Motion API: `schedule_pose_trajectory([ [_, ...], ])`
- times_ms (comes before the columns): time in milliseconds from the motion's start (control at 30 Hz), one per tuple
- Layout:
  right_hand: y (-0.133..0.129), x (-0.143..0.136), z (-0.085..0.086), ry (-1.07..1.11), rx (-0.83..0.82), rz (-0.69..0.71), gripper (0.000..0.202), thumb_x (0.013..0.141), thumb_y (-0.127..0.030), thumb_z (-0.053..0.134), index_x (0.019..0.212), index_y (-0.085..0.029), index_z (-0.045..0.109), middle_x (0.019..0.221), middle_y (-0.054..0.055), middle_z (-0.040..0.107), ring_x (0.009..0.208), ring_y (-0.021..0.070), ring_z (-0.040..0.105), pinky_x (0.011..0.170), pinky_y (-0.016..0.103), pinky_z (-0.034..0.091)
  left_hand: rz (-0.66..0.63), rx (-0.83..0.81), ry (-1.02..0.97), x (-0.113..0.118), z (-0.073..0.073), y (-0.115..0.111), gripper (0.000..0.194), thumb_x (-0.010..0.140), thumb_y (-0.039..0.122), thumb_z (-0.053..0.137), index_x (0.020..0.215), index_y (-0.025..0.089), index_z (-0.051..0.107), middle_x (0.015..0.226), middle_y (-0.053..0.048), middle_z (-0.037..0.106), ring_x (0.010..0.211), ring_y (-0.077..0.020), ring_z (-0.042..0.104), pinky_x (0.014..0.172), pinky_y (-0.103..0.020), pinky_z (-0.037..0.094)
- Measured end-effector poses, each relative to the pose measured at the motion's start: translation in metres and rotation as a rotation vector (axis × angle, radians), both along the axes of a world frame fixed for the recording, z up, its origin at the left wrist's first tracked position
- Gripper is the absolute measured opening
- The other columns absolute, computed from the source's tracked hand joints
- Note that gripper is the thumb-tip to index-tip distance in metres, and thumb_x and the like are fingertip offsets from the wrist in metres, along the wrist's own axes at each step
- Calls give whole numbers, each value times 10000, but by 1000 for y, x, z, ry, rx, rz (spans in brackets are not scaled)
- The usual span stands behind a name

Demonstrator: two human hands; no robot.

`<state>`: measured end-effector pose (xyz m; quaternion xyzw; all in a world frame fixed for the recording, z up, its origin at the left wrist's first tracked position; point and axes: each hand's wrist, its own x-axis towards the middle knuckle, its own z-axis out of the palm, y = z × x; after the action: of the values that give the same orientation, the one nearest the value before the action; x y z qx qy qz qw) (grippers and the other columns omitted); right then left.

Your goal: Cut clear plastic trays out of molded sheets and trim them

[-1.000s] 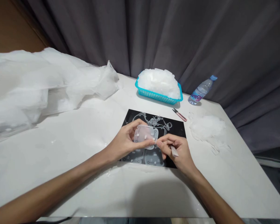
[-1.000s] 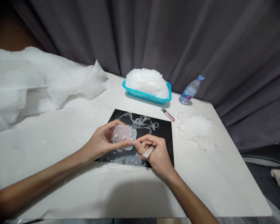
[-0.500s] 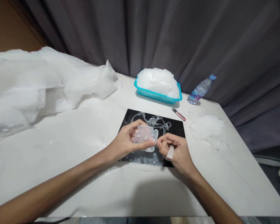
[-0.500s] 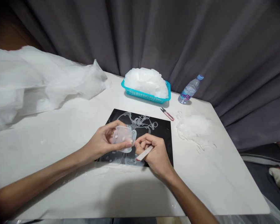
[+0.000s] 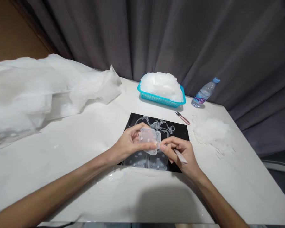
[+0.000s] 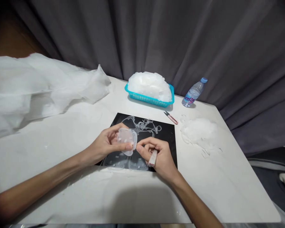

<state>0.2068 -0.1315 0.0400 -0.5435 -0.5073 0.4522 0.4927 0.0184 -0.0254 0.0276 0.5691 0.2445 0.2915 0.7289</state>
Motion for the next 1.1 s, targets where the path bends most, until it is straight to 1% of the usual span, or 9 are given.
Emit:
schedule_pose_trajectory([
  [267, -1, -2, 0, 10, -17, -22, 194, 906, -358, 749, 873, -167, 761, 502, -86, 467, 459, 55, 374, 469, 195, 294, 23, 31, -3, 2, -2, 2, 392, 704, 227, 946, 916, 158, 623, 760, 64, 632, 667, -63, 564, 625, -160, 504],
  [467, -3, -1, -1, 6, -40, -32, 229, 910, -376, 737, 852, -156, 753, 506, -80, 469, 471, 59, 379, 485, 202, 299, 37, 97, -2, 2, -6, 0, 381, 713, 211, 938, 912, 162, 616, 754, 64, 616, 649, -58, 543, 593, -148, 465],
  [600, -3, -2, 1, -3, -58, -38, 227, 874, -377, 765, 844, -152, 753, 494, -80, 478, 461, 60, 392, 484, 202, 317, 47, 160, 22, 0, -10, 0, 370, 736, 222, 926, 926, 169, 614, 779, 55, 622, 663, -62, 535, 593, -151, 449],
  [733, -1, -5, 1, -5, -74, -75, 217, 835, -368, 783, 821, -156, 739, 497, -78, 487, 452, 65, 409, 469, 202, 330, 67, 197, 57, 2, -10, -1, 371, 745, 243, 922, 934, 169, 612, 777, 53, 606, 660, -63, 517, 585, -154, 430],
  [900, -2, -7, -5, -27, -76, -101, 151, 826, -305, 749, 793, -162, 713, 500, -81, 481, 448, 62, 390, 461, 203, 301, 48, 157, 54, 2, -6, -4, 376, 740, 242, 923, 920, 172, 600, 760, 55, 602, 650, -68, 521, 574, -156, 441],
  [1000, -1, -4, -10, -49, -82, -104, 109, 824, -263, 739, 795, -164, 703, 519, -81, 490, 468, 60, 383, 478, 207, 287, 34, 94, 33, 2, -2, -4, 385, 722, 243, 933, 910, 172, 604, 751, 58, 605, 642, -68, 532, 574, -157, 461],
  [1100, 1, 0, -9, -45, -71, -123, 126, 834, -279, 746, 810, -163, 702, 527, -78, 500, 478, 60, 380, 485, 209, 289, 10, 14, 2, 1, 1, -4, 398, 719, 257, 936, 929, 174, 608, 761, 51, 637, 653, -80, 577, 608, -179, 506],
])
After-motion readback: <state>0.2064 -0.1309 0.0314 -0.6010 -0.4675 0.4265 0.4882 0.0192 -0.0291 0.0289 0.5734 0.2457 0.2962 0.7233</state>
